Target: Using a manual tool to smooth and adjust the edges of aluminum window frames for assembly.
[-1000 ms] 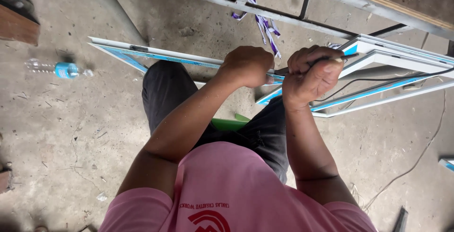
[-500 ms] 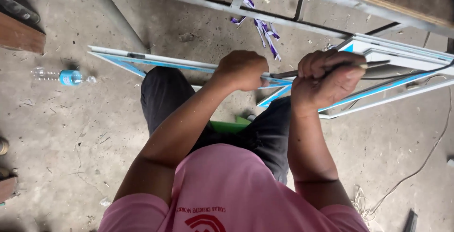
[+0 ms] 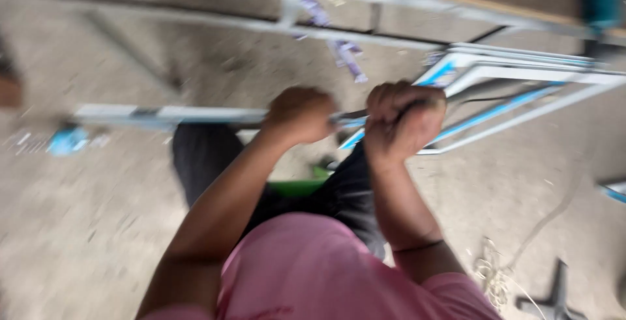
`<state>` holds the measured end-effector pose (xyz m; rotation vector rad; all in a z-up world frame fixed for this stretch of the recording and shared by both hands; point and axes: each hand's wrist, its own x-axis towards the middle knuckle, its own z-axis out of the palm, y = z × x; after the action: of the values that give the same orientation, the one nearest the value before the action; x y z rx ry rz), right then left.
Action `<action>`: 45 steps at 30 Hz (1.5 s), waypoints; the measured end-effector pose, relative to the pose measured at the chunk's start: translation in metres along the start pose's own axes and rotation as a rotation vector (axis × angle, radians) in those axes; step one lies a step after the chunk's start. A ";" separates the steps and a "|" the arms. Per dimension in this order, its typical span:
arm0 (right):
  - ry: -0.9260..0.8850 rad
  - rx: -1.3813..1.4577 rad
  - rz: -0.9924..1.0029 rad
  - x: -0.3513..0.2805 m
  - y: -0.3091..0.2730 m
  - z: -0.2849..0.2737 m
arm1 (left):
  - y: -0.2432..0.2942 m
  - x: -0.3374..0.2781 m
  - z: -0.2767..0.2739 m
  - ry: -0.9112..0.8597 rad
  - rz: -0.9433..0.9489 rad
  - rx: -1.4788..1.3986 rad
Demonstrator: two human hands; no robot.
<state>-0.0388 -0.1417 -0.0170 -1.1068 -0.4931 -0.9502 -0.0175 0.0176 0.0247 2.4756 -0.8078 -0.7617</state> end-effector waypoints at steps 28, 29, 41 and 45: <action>-0.447 0.209 0.299 0.045 -0.105 -0.003 | -0.003 -0.016 0.077 0.136 0.045 0.006; -0.443 0.206 0.305 0.040 -0.105 -0.002 | -0.003 -0.018 0.079 0.129 0.045 0.003; -0.472 0.192 0.533 0.018 -0.101 -0.001 | -0.001 -0.024 0.089 0.207 0.081 0.002; -0.525 0.247 0.505 0.017 -0.098 -0.004 | 0.000 -0.025 0.089 0.221 0.100 -0.009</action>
<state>-0.1124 -0.1649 0.0450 -1.1738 -0.6906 -0.1441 -0.0890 0.0139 -0.0342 2.4369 -0.8355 -0.4464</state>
